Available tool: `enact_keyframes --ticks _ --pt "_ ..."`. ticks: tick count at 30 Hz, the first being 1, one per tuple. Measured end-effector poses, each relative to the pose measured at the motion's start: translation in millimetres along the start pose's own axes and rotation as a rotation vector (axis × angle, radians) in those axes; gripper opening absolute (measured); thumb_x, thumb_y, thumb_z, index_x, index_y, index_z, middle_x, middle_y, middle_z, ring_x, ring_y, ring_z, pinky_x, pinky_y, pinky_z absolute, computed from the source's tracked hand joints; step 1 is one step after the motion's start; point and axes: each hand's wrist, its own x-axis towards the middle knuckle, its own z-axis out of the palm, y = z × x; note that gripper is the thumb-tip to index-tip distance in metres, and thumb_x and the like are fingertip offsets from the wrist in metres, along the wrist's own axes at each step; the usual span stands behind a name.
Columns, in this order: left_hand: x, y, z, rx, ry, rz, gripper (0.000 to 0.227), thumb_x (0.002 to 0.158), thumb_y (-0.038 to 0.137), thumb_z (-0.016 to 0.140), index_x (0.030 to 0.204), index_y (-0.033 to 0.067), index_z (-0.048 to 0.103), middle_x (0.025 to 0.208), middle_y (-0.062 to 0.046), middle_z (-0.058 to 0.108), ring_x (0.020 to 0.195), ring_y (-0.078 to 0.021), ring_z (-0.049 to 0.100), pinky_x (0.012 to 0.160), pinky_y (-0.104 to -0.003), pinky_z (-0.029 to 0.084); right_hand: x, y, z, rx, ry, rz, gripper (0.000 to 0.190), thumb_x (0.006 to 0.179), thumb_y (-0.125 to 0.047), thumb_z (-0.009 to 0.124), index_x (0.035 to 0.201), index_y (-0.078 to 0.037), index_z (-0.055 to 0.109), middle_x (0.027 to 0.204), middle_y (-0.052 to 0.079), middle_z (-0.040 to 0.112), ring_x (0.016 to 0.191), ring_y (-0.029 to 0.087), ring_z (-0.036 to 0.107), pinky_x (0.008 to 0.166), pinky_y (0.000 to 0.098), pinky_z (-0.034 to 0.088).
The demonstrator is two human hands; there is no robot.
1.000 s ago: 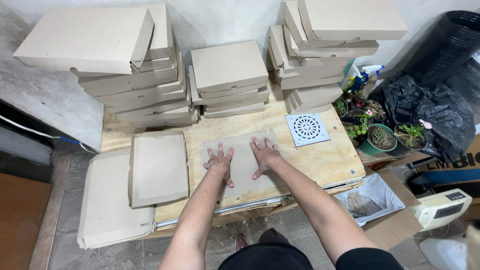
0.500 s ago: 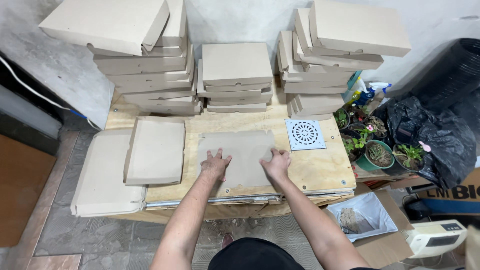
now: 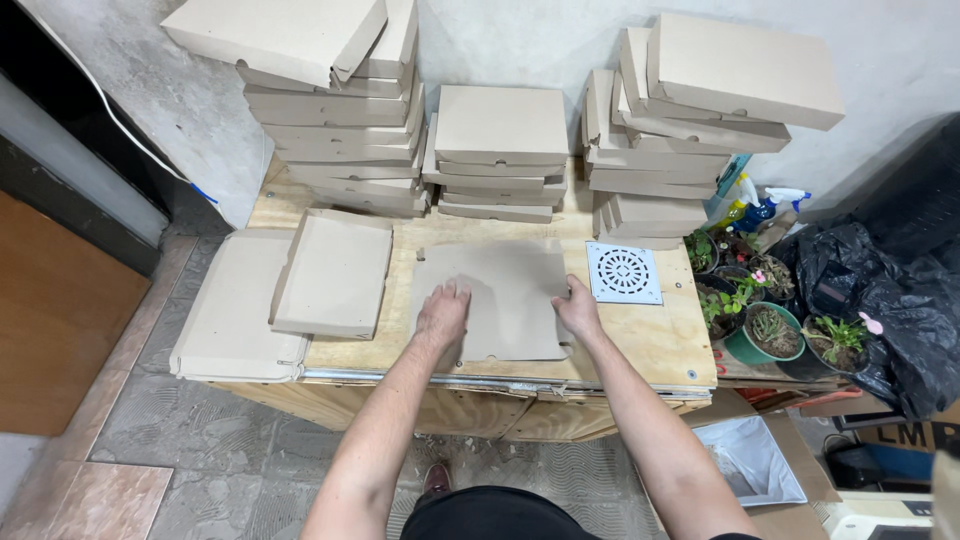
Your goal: The person assembles flat-packed cardboard boxes by folding the side flaps and tucking the tabs into slots to form the box shape. The person repeats this process for several boxes, stacking the completed ones on the left side of the table.
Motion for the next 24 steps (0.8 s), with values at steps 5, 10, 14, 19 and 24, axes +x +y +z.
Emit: enact_keyframes --ticks 5,10,14,19,24 --pt "-48.3 34.6 -128.9 0.000 0.191 -0.006 0.090 0.104 0.016 0.081 0.181 0.0093 0.034 0.188 -0.024 0.027 0.175 -0.0451 0.023 0.142 -0.063 0.028 -15.3 -32.7 -34.3 0.136 -0.028 -0.136 0.048 0.105 -0.002 0.074 0.152 -0.005 0.070 0.143 0.028 0.076 0.141 0.045 0.068 0.119 0.0600 0.057" --pt "-19.2 19.5 -153.6 0.089 0.346 0.071 0.075 0.097 0.019 0.090 0.165 0.0084 0.058 0.183 -0.021 0.039 0.176 -0.0423 0.022 0.143 -0.067 0.019 -7.5 -47.8 -46.7 0.248 -0.058 -0.253 0.045 0.105 0.004 0.073 0.149 -0.002 0.070 0.140 0.028 0.078 0.138 0.044 0.070 0.118 0.0612 0.055" --pt "-3.9 -1.3 -160.9 0.110 0.364 0.142 0.019 0.111 0.024 0.064 0.123 0.0303 0.077 0.112 -0.003 0.084 0.118 -0.0295 0.082 0.105 -0.054 0.066 4.8 -61.1 -45.7 0.165 0.187 -0.241 0.036 0.103 -0.011 0.084 0.137 -0.006 0.075 0.129 0.020 0.082 0.127 0.038 0.076 0.113 0.0545 0.060" --pt "-48.5 -31.5 -197.4 -0.091 0.389 0.093 0.023 0.115 0.026 0.058 0.126 0.0381 0.075 0.110 0.004 0.086 0.117 -0.0262 0.083 0.104 -0.053 0.065 -6.9 -90.0 -5.1 0.015 0.516 -0.215 0.073 0.090 -0.031 0.099 0.152 -0.012 0.065 0.144 0.013 0.072 0.135 0.033 0.071 0.124 0.0486 0.050" --pt "-108.8 -106.7 -230.5 -0.583 0.346 -0.095 0.018 0.112 0.024 0.070 0.129 0.0250 0.078 0.132 -0.007 0.084 0.132 -0.0336 0.076 0.112 -0.056 0.060 31.3 -87.8 126.7 0.552 0.044 -0.067 0.050 0.103 -0.032 0.089 0.136 0.001 0.071 0.109 0.013 0.077 0.092 0.023 0.080 0.080 0.0369 0.073"
